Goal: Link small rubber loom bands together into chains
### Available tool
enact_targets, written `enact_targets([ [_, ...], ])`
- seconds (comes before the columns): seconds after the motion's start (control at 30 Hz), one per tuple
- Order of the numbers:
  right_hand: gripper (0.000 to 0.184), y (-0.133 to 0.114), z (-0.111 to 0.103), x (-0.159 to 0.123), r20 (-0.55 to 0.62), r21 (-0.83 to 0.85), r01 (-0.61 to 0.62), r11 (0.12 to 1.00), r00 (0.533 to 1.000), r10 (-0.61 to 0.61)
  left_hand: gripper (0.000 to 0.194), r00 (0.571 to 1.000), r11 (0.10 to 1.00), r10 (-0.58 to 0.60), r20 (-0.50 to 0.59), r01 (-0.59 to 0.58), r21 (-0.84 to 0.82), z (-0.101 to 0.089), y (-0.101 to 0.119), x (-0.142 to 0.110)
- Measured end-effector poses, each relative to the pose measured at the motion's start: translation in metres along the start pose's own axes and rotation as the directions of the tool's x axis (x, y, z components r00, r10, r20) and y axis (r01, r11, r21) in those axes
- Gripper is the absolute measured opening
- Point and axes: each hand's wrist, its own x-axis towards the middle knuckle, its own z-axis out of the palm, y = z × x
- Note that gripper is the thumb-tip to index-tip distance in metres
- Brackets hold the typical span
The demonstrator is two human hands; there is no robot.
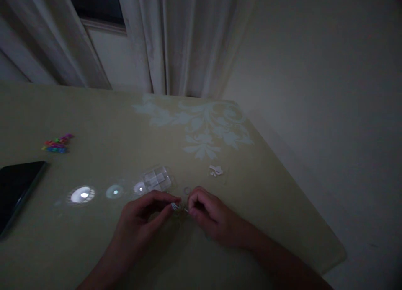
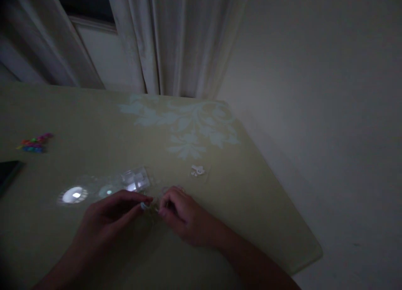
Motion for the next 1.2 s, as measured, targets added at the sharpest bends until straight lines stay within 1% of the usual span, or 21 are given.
enact_targets([
  [0.1,0.020,0.001,0.002,-0.001,-0.022,0.147,-0.084,0.986,0.996,0.088,0.008,0.997,0.999,0.041,0.067,-0.039,-0.030,0.002,0.000,0.000],
  [0.2,0.023,-0.001,0.006,-0.001,-0.037,0.222,-0.087,0.971,0.995,0.097,0.010,0.989,0.995,0.100,0.108,-0.099,-0.019,0.003,-0.001,0.000],
  [0.27,0.024,-0.003,0.008,-0.001,-0.049,0.223,-0.075,0.972,0.995,0.088,0.012,0.986,0.990,0.141,0.093,-0.141,-0.002,0.005,-0.001,-0.001],
  [0.33,0.023,-0.003,0.012,0.000,-0.055,0.210,-0.058,0.976,0.996,0.072,0.014,0.985,0.987,0.158,0.073,-0.159,0.013,0.006,0.000,-0.002],
  [0.4,0.021,-0.002,0.014,0.001,-0.074,0.225,-0.044,0.973,0.995,0.061,0.013,0.980,0.983,0.182,0.075,-0.185,0.023,0.007,0.001,-0.002],
  [0.5,0.022,0.000,0.006,0.003,-0.136,0.249,-0.040,0.968,0.988,0.076,0.011,0.979,0.979,0.194,0.059,-0.197,0.042,0.007,0.003,-0.003],
  [0.57,0.022,0.000,-0.010,0.002,-0.132,0.163,-0.056,0.985,0.988,0.078,0.012,0.990,0.988,0.143,0.014,-0.143,0.051,0.006,0.003,-0.003],
  [0.6,0.021,-0.001,-0.019,0.000,-0.080,0.080,-0.076,0.994,0.993,0.083,0.012,0.993,0.992,0.117,-0.011,-0.117,0.053,0.005,0.003,-0.004],
  [0.63,0.019,-0.001,-0.028,-0.002,0.003,0.003,-0.091,0.996,0.996,0.091,0.012,0.994,0.994,0.103,-0.033,-0.101,0.051,0.004,0.004,-0.003],
  [0.7,0.013,-0.002,-0.043,-0.007,0.161,-0.133,-0.131,0.982,0.975,0.152,0.010,0.993,0.994,0.102,-0.064,-0.099,0.047,0.002,0.004,-0.003],
  [0.73,0.011,-0.002,-0.046,-0.010,0.212,-0.198,-0.143,0.970,0.960,0.185,0.009,0.992,0.993,0.108,-0.071,-0.105,0.047,0.001,0.004,-0.002],
  [0.8,0.009,-0.001,-0.047,-0.014,0.243,-0.322,-0.149,0.935,0.941,0.234,0.010,0.990,0.991,0.126,-0.064,-0.123,0.059,0.000,0.003,-0.002],
  [0.87,0.008,0.001,-0.040,-0.018,0.233,-0.416,-0.132,0.900,0.941,0.246,0.012,0.986,0.984,0.159,-0.049,-0.154,0.084,-0.002,0.001,-0.001],
  [1.0,0.009,0.002,-0.028,-0.020,0.209,-0.509,-0.124,0.852,0.942,0.262,0.016,0.972,0.967,0.232,-0.027,-0.227,0.118,-0.003,-0.001,-0.001],
  [1.07,0.011,0.000,-0.026,-0.018,0.196,-0.484,-0.126,0.866,0.949,0.248,0.017,0.973,0.967,0.230,-0.008,-0.228,0.113,-0.002,-0.001,-0.001],
  [1.1,0.012,-0.001,-0.026,-0.017,0.184,-0.437,-0.126,0.891,0.957,0.226,0.017,0.974,0.968,0.227,0.004,-0.226,0.107,-0.001,-0.001,-0.001],
  [1.13,0.012,-0.002,-0.025,-0.015,0.155,-0.364,-0.132,0.922,0.968,0.199,0.018,0.974,0.969,0.225,0.021,-0.226,0.098,0.000,-0.002,-0.002],
  [1.2,0.009,-0.002,-0.021,-0.011,0.043,-0.167,-0.158,0.973,0.985,0.167,0.019,0.969,0.967,0.239,0.063,-0.244,0.076,0.003,-0.003,-0.003],
])
